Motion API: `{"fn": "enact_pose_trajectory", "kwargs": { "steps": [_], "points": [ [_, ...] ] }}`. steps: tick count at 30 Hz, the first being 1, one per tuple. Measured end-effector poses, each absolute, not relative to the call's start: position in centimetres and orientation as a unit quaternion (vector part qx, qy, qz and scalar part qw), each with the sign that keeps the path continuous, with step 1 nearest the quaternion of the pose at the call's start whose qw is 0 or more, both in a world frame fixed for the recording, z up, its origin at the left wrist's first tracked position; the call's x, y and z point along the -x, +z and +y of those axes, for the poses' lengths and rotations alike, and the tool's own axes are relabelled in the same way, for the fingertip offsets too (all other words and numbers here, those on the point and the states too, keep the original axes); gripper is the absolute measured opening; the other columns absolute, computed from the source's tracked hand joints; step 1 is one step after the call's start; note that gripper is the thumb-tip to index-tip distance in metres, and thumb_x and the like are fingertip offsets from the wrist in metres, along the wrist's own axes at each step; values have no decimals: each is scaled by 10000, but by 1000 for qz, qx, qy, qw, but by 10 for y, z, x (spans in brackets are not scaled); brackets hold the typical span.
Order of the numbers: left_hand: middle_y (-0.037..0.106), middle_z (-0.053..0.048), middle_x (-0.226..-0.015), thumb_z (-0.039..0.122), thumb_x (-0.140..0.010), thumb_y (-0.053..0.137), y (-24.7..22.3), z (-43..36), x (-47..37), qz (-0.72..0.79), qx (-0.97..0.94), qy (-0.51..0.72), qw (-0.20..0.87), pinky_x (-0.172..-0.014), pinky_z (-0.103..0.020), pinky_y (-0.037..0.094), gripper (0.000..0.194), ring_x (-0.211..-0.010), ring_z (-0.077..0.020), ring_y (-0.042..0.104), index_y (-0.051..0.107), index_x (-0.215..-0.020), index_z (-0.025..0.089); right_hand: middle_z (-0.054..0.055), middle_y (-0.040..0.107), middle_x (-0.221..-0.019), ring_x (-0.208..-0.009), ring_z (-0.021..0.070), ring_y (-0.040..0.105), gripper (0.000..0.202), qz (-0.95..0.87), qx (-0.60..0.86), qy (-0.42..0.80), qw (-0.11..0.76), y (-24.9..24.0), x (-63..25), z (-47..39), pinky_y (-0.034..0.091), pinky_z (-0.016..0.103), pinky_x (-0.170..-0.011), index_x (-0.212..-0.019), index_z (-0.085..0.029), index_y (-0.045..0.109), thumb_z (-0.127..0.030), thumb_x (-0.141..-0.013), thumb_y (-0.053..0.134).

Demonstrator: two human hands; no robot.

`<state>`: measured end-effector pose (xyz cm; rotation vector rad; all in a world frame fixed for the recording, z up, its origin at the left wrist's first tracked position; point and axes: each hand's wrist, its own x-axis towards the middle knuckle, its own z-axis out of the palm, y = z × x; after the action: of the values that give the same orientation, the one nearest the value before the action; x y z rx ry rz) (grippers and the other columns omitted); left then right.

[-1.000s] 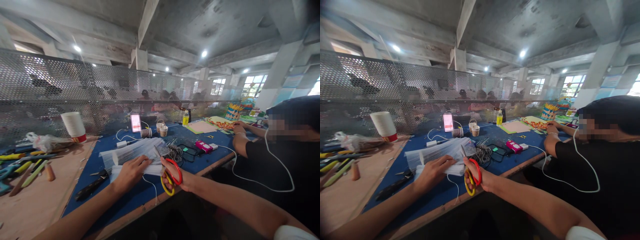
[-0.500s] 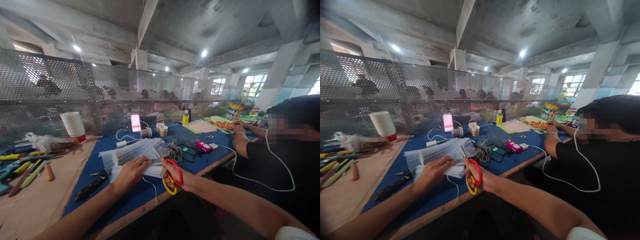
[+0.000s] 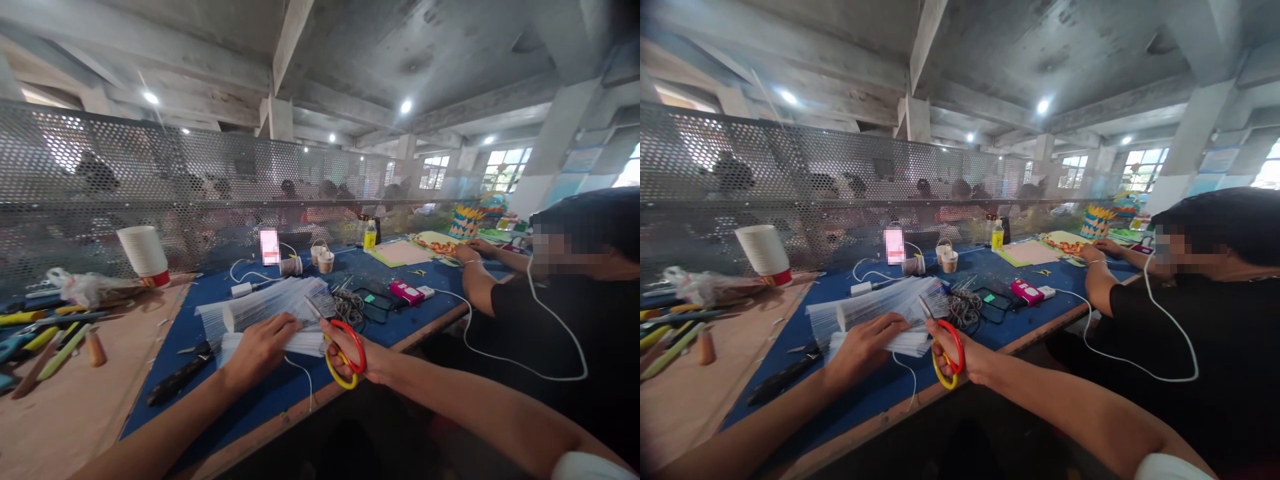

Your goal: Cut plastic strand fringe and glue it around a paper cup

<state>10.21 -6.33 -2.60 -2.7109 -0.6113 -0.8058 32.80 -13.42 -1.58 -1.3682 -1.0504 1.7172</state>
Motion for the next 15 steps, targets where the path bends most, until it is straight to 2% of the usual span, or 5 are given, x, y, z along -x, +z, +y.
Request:
{"fn": "enact_pose_trajectory", "kwargs": {
  "steps": [7, 15],
  "points": [
    [693, -87, -1131, -18, -743, 452, -27, -62, -103, -294, 914, -257, 112, -845, -351, 562, 488, -1015, -234, 679, 514, -1174, 200, -34, 470, -487, -322, 48, 402, 614, -398, 504, 692, 329, -16, -330, -133, 316, 132, -313, -643, -171, 458, -697, -953, 390],
    [703, -99, -1161, -22, -781, 417, -22, -66, -103, -252, 925, -258, 121, -868, -371, 561, 486, -1036, -245, 677, 513, -1207, 193, 24, 599, -581, -362, 85, 513, 689, -395, 491, 721, 289, -13, -335, -133, 389, 168, -339, -671, -155, 514, -745, -947, 289]
  ]
}}
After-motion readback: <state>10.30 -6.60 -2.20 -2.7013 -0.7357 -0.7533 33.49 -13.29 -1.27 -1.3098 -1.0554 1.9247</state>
